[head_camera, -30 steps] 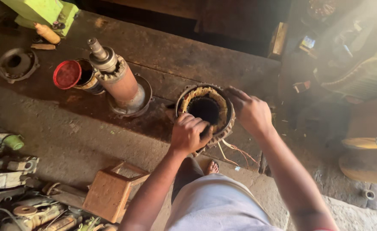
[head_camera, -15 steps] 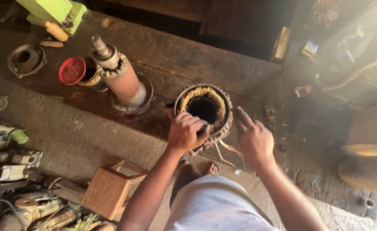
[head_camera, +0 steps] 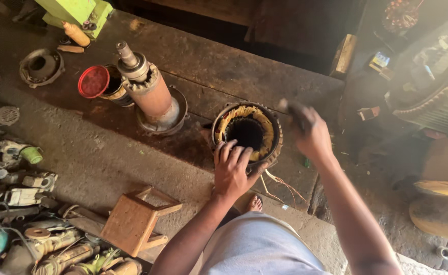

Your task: The person uses a hammer to tap the interior of a motor stator, then sets it aside and handles a motor rotor. A second person assists by moving the rotor and applying a substance to it. The person then places the stator back on the bench.

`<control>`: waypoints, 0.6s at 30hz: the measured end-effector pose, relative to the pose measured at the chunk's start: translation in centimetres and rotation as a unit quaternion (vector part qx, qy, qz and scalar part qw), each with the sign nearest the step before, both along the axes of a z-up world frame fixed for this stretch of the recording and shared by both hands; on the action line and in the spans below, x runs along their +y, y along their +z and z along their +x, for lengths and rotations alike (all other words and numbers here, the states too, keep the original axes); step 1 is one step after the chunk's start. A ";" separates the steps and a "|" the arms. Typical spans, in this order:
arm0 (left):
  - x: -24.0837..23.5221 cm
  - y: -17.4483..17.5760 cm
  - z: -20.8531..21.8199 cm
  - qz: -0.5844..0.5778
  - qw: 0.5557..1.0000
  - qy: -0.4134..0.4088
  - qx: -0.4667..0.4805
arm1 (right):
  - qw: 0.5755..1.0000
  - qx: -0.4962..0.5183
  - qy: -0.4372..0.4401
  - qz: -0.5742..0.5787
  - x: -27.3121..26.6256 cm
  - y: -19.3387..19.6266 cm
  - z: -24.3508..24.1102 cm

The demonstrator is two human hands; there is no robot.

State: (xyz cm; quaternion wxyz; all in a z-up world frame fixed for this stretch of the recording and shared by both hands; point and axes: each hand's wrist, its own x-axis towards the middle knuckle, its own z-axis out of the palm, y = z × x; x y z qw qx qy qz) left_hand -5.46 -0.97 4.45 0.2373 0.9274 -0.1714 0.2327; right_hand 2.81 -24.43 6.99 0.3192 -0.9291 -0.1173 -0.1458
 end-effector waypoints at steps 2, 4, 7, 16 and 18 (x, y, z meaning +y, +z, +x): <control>0.1 0.3 0.0 -0.016 1.000 -0.005 0.004 | 0.993 0.079 -0.038 0.085 0.9 -1.7 3.4; 0.2 0.6 0.1 -0.025 1.000 -0.009 0.009 | 0.968 0.185 -0.018 0.172 2.2 -3.5 7.5; 0.5 0.9 -0.2 -0.048 0.998 -0.027 0.018 | 0.926 0.237 0.064 0.286 3.8 -6.4 11.3; 1.9 1.3 0.2 -0.045 0.995 -0.082 0.035 | 0.801 0.328 0.012 0.501 3.3 -11.0 9.6; 3.0 1.0 0.8 -0.040 0.990 -0.129 0.026 | 0.800 0.315 -0.021 0.511 2.8 -11.6 8.2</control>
